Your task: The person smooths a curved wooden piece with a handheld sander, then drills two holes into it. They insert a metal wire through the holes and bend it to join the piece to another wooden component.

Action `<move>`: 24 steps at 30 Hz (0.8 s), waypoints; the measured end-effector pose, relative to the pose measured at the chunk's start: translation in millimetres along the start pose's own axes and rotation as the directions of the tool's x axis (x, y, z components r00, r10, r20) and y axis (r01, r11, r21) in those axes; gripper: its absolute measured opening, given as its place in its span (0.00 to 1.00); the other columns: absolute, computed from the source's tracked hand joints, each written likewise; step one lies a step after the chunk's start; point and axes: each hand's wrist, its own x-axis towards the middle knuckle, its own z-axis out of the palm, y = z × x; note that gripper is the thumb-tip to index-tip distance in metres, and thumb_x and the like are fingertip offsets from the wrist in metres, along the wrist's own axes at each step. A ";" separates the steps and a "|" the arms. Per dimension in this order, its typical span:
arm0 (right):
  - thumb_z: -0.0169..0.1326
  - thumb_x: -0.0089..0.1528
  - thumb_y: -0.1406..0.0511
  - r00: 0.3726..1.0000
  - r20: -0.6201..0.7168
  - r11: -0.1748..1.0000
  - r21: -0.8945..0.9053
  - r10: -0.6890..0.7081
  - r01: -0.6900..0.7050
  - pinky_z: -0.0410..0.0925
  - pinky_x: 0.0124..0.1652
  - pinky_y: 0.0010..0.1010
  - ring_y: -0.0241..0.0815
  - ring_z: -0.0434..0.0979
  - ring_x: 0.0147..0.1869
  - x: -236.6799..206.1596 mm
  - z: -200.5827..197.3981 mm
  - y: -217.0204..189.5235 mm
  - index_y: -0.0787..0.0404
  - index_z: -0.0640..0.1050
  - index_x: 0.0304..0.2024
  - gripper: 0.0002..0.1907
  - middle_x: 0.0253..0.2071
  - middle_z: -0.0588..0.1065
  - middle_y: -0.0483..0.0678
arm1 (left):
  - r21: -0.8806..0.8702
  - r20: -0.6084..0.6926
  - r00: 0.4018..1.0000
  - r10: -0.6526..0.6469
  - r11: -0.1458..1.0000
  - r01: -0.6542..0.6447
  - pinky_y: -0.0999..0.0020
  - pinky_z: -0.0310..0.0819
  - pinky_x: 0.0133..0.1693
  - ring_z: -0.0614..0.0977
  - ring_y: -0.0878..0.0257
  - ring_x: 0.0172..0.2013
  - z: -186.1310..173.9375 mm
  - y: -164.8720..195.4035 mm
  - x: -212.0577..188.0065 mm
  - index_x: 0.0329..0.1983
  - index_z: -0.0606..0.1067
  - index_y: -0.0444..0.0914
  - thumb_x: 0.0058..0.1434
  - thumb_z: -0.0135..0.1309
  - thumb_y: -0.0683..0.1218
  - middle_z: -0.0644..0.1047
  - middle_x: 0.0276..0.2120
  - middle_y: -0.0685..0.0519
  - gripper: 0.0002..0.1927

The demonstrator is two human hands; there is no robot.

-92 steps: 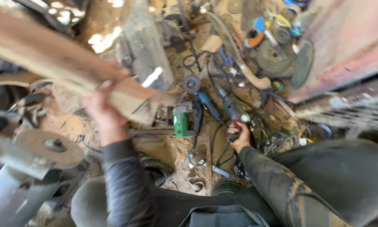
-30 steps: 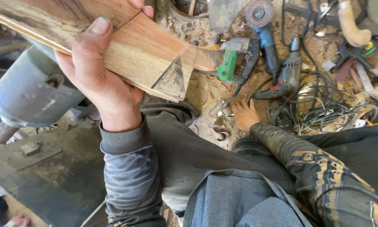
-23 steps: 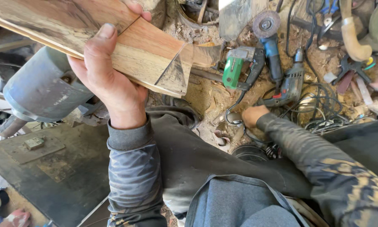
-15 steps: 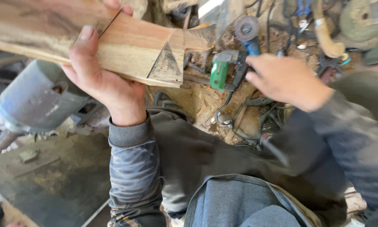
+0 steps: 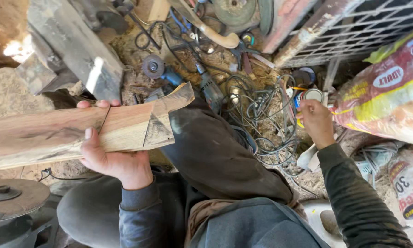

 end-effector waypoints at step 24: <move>0.60 0.65 0.60 0.675 0.693 0.462 0.700 -0.253 -0.545 0.74 0.44 0.32 0.38 0.79 0.46 -91.9 144.3 -183.2 0.68 0.75 0.53 0.21 0.47 0.78 0.49 | 0.161 -0.071 0.989 0.126 0.980 -0.114 0.49 0.60 0.74 0.66 0.50 0.73 45.8 -58.4 -45.3 0.74 0.56 0.30 0.67 0.48 0.51 0.64 0.71 0.44 0.36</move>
